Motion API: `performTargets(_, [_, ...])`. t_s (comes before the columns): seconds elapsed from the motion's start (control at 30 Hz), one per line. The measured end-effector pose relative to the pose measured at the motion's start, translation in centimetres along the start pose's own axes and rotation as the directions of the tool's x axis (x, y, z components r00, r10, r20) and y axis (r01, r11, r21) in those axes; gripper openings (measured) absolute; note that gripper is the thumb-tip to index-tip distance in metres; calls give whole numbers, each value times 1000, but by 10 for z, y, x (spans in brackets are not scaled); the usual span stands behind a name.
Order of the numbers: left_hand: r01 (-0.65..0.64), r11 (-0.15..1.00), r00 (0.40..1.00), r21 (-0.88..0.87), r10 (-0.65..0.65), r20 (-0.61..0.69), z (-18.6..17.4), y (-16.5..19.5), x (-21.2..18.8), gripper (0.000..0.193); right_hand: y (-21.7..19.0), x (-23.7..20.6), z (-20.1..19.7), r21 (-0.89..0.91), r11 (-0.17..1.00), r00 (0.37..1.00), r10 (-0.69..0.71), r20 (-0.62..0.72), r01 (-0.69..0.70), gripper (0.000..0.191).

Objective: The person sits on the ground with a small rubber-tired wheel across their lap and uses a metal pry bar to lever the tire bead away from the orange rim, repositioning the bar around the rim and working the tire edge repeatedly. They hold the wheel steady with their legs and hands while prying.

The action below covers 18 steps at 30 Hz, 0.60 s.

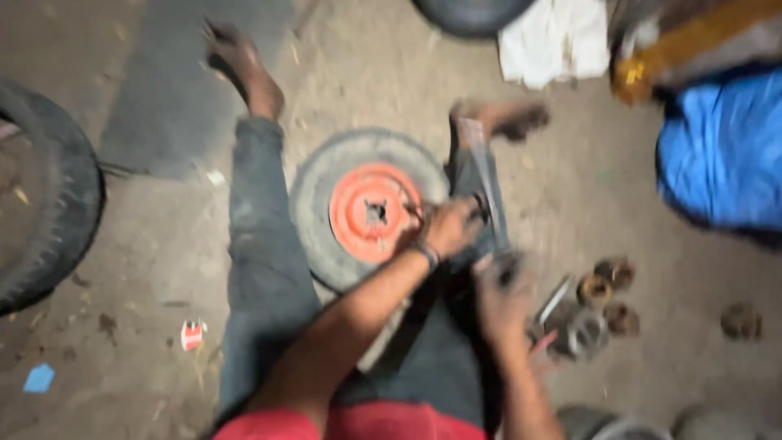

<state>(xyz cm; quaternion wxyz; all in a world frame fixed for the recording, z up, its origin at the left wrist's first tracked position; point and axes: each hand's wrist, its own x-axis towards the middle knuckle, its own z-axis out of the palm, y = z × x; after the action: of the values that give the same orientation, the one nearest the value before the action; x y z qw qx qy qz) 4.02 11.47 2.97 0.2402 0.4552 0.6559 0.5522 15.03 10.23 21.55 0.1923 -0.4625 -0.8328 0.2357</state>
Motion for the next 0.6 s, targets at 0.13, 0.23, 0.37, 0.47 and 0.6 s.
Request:
performTargets(0.13, [-77,992,992,102,66,109,19,3,-12,40,18,37,-12,51,995,993,-79,-86,84,31])
performTargets(0.23, [-124,991,991,44,121,64,14,1,-9,45,11,31,-1,-527,391,557,-806,199,755,24])
performTargets(0.37, [-132,991,991,23,131,38,-3,3,-5,49,11,3,-12,161,936,925,-340,171,314,25])
performTargets(0.47, [14,998,999,66,-17,45,-10,20,-13,44,23,3,-31,52,996,995,65,78,-69,35])
performTargets(0.6, [126,992,988,24,-127,87,-14,43,-21,37,25,27,-37,-309,800,857,-486,170,515,44])
